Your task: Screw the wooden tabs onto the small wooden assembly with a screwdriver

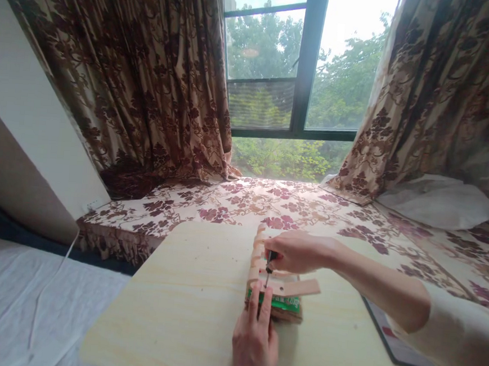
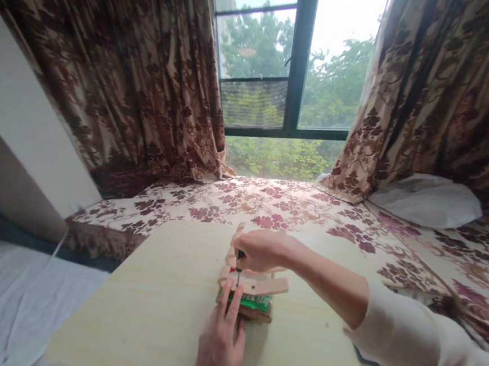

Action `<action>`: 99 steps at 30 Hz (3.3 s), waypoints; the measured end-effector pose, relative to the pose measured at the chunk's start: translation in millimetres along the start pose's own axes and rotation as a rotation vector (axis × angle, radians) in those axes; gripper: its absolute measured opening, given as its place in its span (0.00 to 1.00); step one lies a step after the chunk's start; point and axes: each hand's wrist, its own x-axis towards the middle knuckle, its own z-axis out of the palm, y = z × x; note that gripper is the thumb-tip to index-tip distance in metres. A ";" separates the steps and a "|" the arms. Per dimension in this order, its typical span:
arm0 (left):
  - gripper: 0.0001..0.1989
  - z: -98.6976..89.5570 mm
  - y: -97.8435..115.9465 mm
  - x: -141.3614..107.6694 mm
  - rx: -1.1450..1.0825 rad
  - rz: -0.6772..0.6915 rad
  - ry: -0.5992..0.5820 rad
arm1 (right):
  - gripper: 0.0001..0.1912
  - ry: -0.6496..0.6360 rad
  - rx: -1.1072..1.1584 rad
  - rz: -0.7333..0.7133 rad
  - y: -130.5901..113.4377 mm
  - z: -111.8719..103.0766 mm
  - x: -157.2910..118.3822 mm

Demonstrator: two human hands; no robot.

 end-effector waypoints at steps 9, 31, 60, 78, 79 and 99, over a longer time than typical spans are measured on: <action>0.34 -2.8 3.2 4.1 -0.009 0.001 0.044 | 0.15 -0.016 0.031 -0.054 -4.7 -11.5 -1.4; 0.34 -6.2 2.4 5.3 -0.023 0.028 0.012 | 0.17 -0.049 -0.067 0.020 -3.9 -7.0 0.2; 0.35 -7.9 1.8 5.5 -0.026 0.027 -0.014 | 0.18 -0.038 -0.098 0.063 -11.4 -13.0 2.1; 0.34 -5.5 3.2 6.3 -0.022 0.019 0.038 | 0.14 -0.050 -0.077 -0.050 -12.0 -16.0 -2.7; 0.34 -5.0 3.1 6.2 -0.023 0.018 0.043 | 0.13 -0.064 -0.071 -0.053 -12.6 -17.0 -3.2; 0.34 -6.0 1.4 7.1 -0.002 0.035 0.011 | 0.19 -0.089 -0.070 0.056 -2.6 -10.1 0.5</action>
